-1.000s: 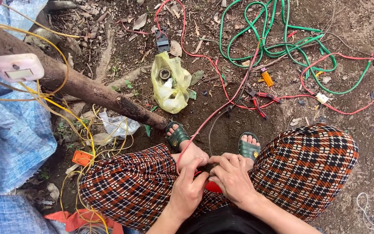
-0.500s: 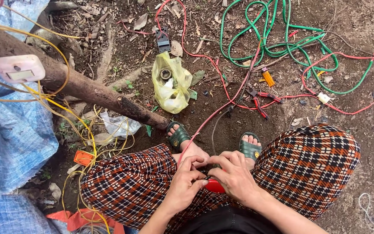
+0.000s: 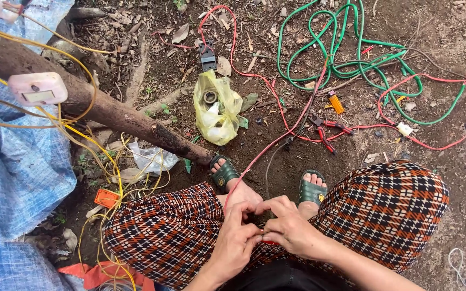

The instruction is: Stripping electrical wires, making a connection, and hanging a string of decorative lights on a wooden frame.

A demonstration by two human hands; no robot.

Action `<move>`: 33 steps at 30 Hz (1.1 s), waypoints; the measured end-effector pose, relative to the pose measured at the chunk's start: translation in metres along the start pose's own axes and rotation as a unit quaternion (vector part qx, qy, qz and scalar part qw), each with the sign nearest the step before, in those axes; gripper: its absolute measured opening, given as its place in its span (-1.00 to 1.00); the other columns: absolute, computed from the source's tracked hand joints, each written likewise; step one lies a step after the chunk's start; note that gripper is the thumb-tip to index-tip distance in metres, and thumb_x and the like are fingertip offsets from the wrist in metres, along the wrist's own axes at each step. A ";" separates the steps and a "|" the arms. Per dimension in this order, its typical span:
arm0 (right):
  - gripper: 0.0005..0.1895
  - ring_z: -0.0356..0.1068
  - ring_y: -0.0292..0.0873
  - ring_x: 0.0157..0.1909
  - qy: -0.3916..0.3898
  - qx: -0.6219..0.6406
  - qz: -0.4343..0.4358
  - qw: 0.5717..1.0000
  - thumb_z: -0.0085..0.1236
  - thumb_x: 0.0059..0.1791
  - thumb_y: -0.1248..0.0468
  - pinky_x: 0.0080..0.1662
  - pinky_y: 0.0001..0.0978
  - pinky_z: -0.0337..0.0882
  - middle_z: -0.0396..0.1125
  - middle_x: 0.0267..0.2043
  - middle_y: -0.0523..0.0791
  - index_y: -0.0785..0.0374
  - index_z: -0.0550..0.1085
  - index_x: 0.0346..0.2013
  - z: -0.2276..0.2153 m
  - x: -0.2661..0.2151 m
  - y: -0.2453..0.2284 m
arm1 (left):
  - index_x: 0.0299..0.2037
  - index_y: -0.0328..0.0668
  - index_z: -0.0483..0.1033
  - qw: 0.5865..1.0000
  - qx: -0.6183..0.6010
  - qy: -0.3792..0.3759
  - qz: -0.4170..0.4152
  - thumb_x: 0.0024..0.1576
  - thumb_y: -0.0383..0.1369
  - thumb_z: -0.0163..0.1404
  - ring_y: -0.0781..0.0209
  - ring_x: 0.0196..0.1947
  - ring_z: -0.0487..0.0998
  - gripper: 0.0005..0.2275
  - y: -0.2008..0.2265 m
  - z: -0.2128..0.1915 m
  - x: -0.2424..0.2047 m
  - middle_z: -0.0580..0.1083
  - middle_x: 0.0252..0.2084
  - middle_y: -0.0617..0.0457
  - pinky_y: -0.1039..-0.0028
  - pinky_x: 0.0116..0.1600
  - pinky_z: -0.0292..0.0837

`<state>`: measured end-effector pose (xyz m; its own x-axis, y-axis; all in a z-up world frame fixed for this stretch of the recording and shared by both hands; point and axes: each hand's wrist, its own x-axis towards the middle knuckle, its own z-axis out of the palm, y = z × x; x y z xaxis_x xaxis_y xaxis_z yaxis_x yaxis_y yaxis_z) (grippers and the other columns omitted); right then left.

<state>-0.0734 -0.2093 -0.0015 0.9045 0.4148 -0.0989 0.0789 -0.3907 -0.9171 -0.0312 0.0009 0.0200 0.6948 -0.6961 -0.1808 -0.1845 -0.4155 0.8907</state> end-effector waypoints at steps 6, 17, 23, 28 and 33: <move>-0.78 0.12 0.00 0.16 -0.092 -0.050 0.057 0.993 0.14 0.03 0.03 -0.05 0.00 0.17 0.18 0.36 -0.17 0.03 0.64 -0.25 -0.004 -0.004 0.001 | -0.38 -0.41 0.49 0.974 0.173 0.085 0.120 0.26 -0.43 -0.05 -0.16 0.02 0.40 -0.80 0.001 0.009 -0.004 0.35 0.11 -0.21 0.12 0.03 0.43; -0.77 0.18 0.02 0.17 -0.064 0.080 0.077 0.992 0.20 0.02 0.06 0.11 0.02 0.17 0.20 0.32 -0.04 0.06 0.61 -0.46 -0.002 -0.008 0.005 | -0.38 -0.36 0.53 0.947 0.236 0.051 0.213 0.22 -0.46 -0.02 -0.12 0.13 0.34 -0.84 0.014 -0.004 0.005 0.36 0.23 -0.18 0.10 0.11 0.36; -0.75 0.21 -0.10 0.29 -0.070 0.251 0.099 0.960 0.30 -0.03 0.11 0.29 -0.13 0.15 0.18 0.27 -0.03 0.11 0.56 -0.54 -0.012 -0.008 0.010 | -0.37 -0.28 0.53 0.947 0.218 0.075 0.225 0.23 -0.39 -0.04 -0.10 0.08 0.32 -0.83 0.009 0.004 0.005 0.37 0.17 -0.12 0.09 0.03 0.37; -0.74 0.23 -0.13 0.23 -0.049 0.252 0.094 0.962 0.34 -0.03 0.17 0.25 -0.22 0.22 0.19 0.27 -0.04 0.11 0.54 -0.59 -0.020 -0.006 -0.006 | -0.35 -0.23 0.51 0.957 0.213 0.059 0.188 0.23 -0.34 0.03 -0.13 0.09 0.35 -0.84 0.006 0.004 0.002 0.37 0.21 -0.13 0.08 0.06 0.35; -0.87 0.31 -0.09 0.21 -0.009 0.134 0.054 0.989 0.25 0.01 0.17 0.14 -0.17 0.34 0.28 0.26 -0.06 0.12 0.63 -0.36 -0.027 -0.004 -0.013 | -0.18 -0.20 0.57 0.991 0.051 0.040 0.113 0.18 -0.34 0.05 -0.15 0.12 0.44 -0.87 -0.007 0.002 0.000 0.39 0.14 -0.21 0.08 0.19 0.35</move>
<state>-0.0671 -0.2282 0.0211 0.8940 0.3978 -0.2063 -0.1337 -0.2026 -0.9701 -0.0315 0.0030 0.0133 0.6799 -0.7311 0.0565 -0.4087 -0.3140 0.8569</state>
